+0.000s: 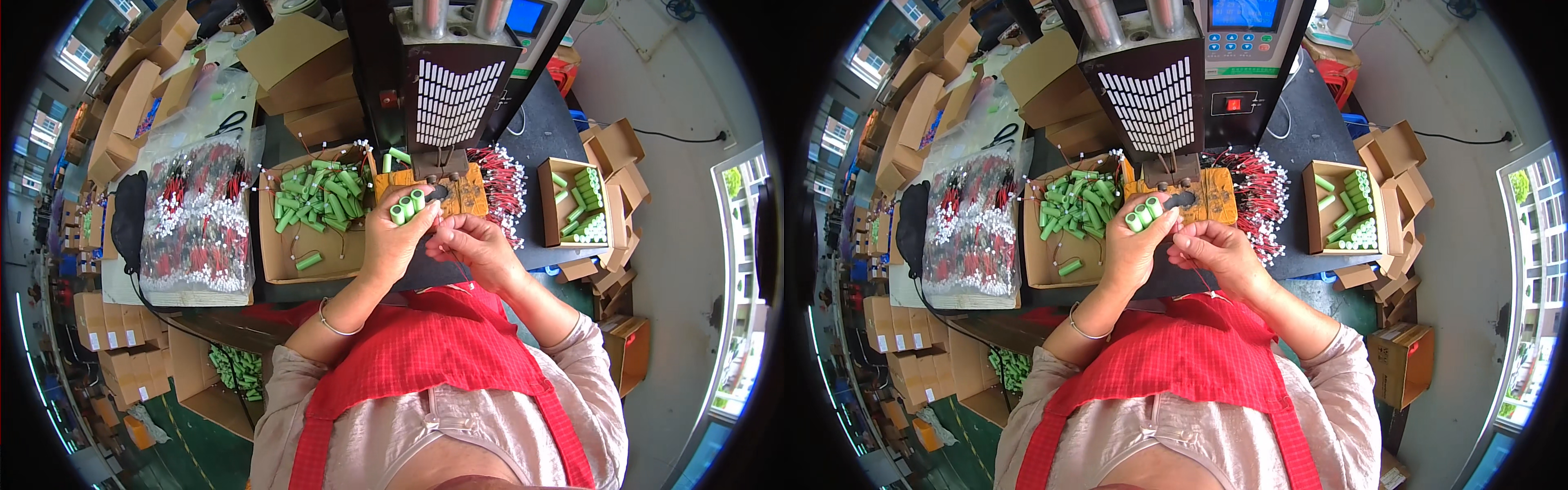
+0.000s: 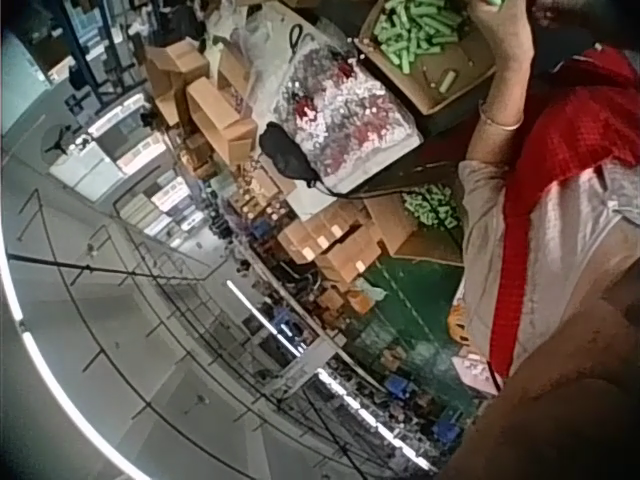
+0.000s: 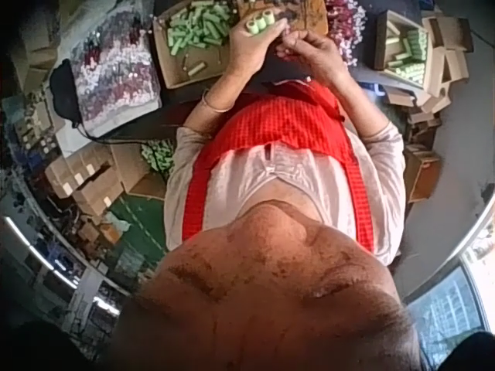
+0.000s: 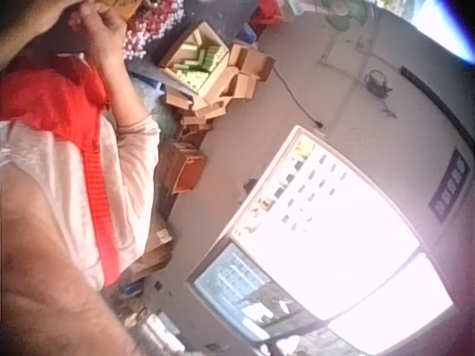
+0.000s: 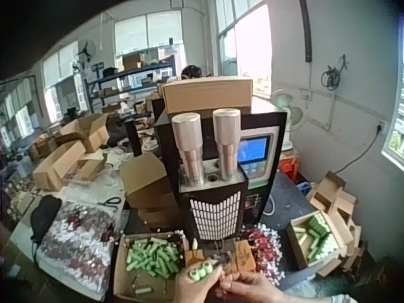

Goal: Spot welding individual battery cells together to create a battery pack.

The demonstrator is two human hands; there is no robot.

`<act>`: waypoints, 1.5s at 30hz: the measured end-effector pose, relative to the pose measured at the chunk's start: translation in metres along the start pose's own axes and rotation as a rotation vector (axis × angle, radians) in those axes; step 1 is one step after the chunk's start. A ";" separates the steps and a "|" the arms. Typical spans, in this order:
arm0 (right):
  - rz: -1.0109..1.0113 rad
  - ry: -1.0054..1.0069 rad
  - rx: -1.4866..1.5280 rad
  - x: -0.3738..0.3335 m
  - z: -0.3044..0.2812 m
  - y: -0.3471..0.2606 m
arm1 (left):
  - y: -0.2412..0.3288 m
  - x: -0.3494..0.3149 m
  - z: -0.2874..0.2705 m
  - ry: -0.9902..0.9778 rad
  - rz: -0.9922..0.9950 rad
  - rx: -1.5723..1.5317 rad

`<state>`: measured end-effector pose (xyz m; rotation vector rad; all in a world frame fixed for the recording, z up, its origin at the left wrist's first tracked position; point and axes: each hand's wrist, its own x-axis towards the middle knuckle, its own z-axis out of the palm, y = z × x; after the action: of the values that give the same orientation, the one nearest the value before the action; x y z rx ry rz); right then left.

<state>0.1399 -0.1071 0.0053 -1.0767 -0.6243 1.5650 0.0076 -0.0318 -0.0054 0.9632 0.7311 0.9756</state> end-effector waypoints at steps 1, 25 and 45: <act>0.001 -0.001 0.000 0.001 -0.002 -0.002 | -0.002 0.001 -0.001 -0.006 0.031 0.055; 0.046 0.008 -0.481 0.035 -0.019 -0.050 | 0.015 0.030 -0.005 -0.167 0.525 0.886; -0.909 0.320 -1.101 0.014 -0.021 -0.018 | 0.025 0.017 -0.022 -0.277 -0.130 0.131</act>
<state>0.1672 -0.0921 0.0063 -1.4502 -1.5469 0.1644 -0.0132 -0.0027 0.0070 1.1247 0.6206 0.6705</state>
